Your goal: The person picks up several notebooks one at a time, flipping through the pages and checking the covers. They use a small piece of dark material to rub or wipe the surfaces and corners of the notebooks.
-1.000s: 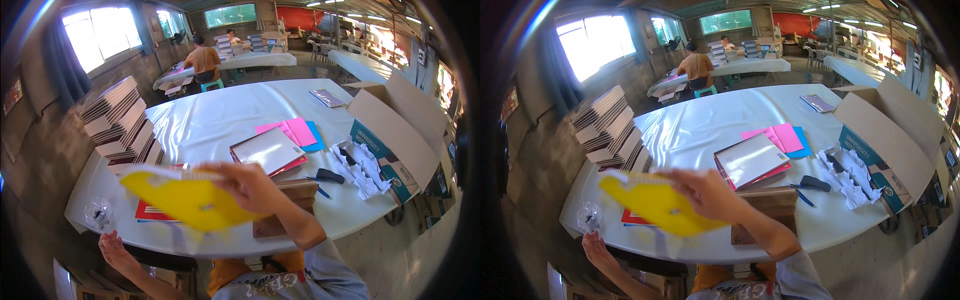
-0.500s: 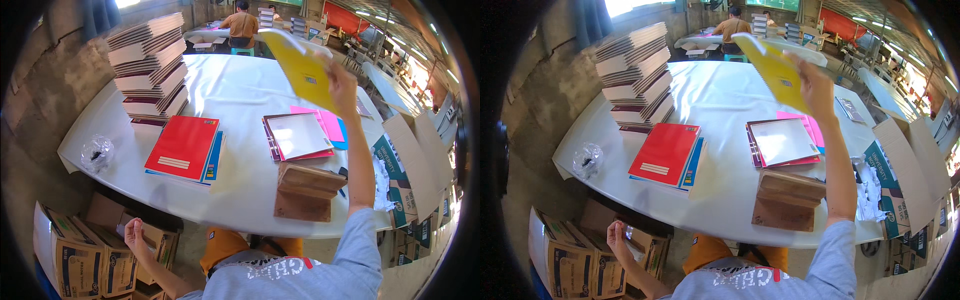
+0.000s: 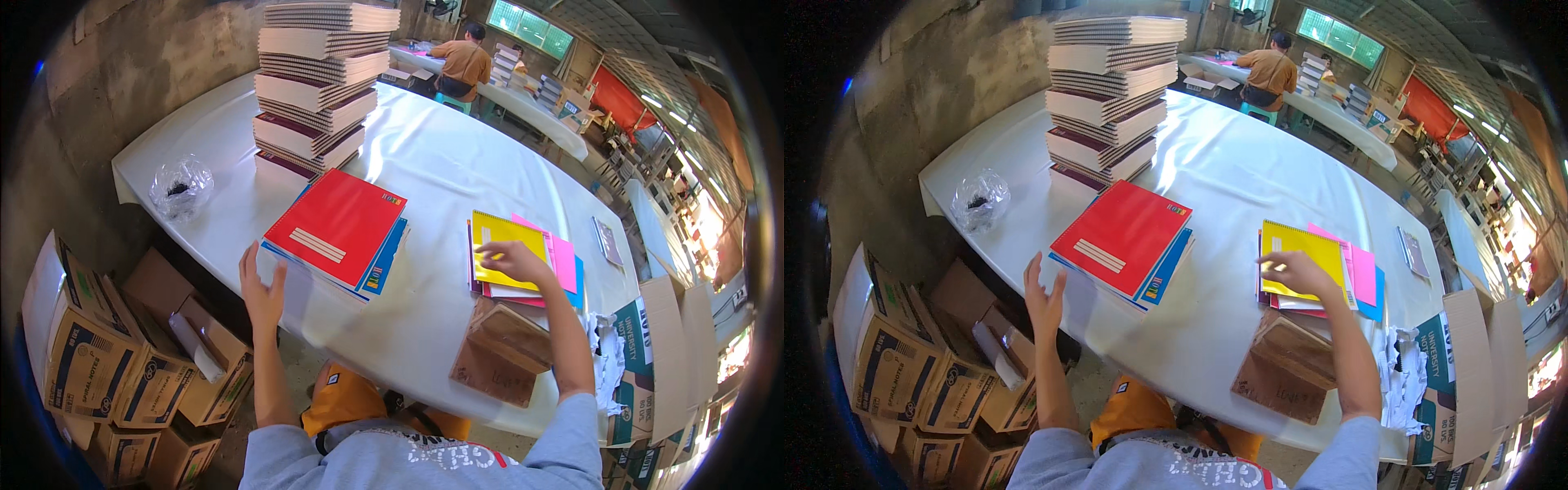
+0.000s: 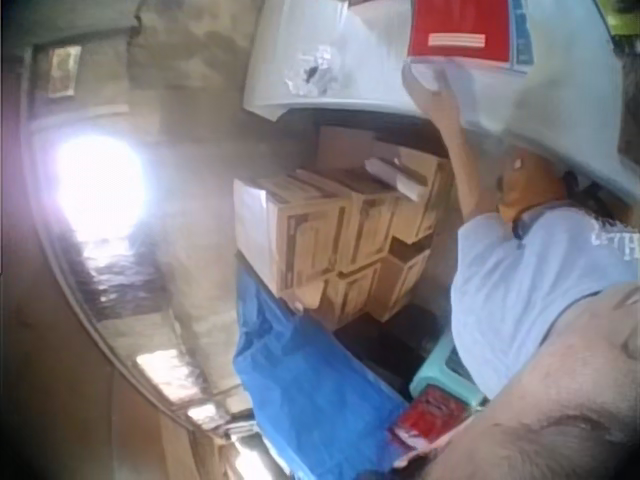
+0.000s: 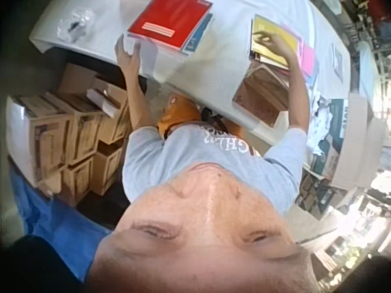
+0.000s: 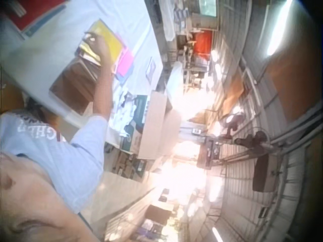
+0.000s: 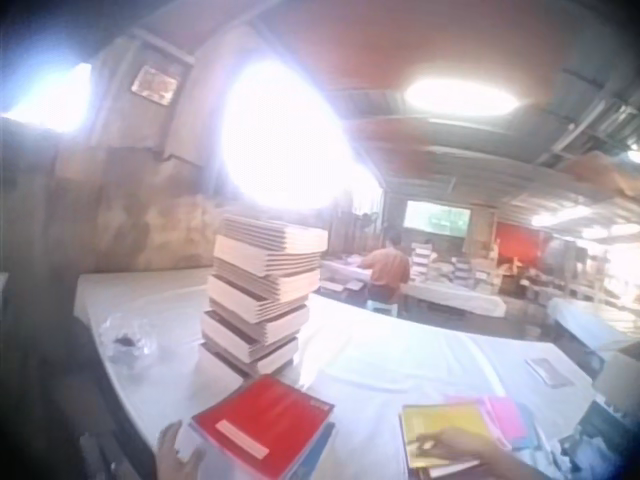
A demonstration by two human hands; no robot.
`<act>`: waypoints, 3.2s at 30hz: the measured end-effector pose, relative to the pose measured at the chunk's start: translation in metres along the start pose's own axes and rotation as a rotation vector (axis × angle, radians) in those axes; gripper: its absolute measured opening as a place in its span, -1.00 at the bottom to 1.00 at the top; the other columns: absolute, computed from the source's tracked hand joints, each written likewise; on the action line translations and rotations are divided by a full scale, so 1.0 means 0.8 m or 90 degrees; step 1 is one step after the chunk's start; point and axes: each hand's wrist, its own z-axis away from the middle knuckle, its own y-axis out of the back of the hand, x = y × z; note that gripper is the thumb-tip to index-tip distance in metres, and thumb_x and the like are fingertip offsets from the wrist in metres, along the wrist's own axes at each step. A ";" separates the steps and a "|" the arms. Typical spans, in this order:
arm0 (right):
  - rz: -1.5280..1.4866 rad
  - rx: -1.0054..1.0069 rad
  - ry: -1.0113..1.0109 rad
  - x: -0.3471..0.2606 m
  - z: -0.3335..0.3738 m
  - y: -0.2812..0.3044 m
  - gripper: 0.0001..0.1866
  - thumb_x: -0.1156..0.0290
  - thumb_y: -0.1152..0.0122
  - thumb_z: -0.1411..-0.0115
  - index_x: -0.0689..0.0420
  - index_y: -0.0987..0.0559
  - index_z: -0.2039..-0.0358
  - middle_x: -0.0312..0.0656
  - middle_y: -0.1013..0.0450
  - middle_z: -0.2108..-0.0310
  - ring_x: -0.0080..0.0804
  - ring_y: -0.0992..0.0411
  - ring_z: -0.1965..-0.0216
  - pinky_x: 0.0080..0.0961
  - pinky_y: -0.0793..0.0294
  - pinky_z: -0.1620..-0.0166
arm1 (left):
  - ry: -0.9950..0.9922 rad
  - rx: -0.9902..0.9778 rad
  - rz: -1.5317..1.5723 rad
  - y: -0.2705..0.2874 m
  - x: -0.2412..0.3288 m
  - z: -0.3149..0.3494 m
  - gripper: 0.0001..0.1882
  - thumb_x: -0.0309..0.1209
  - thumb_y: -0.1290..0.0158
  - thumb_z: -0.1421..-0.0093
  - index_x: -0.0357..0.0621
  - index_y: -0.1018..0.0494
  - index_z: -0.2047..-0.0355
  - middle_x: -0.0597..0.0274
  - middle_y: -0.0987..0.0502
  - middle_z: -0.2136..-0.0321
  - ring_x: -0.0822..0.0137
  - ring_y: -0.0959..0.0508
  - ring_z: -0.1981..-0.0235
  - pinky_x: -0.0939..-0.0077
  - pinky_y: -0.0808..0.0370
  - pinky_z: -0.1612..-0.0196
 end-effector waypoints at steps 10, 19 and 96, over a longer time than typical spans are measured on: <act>-0.661 -0.038 -0.156 -0.114 -0.121 -0.151 -0.36 -0.13 0.07 -0.18 0.05 -0.19 -0.11 -0.14 -0.37 0.23 -0.41 -0.42 0.29 -0.38 -0.46 0.26 | 0.147 -0.248 -0.059 -0.056 -0.049 -0.089 -0.44 0.02 -0.03 -0.09 -0.08 -0.40 0.02 0.14 -0.34 -0.05 -0.05 -0.28 -0.09 0.13 -0.24 -0.07; -0.878 0.156 -0.263 -0.106 -0.153 -0.164 -0.66 0.34 0.00 -0.22 0.23 -0.26 0.06 -0.04 -0.38 0.13 -0.22 -0.44 0.14 -0.17 -0.52 0.15 | 0.082 -0.506 -0.152 -0.029 -0.008 -0.073 -0.43 0.21 -0.04 0.05 0.27 -0.48 0.07 0.40 -0.18 -0.20 -0.08 0.28 -0.30 -0.48 0.44 -0.07; -0.361 0.653 -0.169 0.090 0.295 -0.261 -0.71 0.55 -0.21 -0.07 0.15 -0.46 0.15 -0.29 -0.46 0.37 -0.51 -0.42 0.32 -0.56 -0.40 0.25 | 0.116 -0.593 0.566 -0.176 0.149 0.244 -0.80 -0.69 -0.19 0.08 -0.25 -0.46 0.43 0.32 -0.52 0.46 0.50 -0.48 0.38 0.56 -0.46 0.30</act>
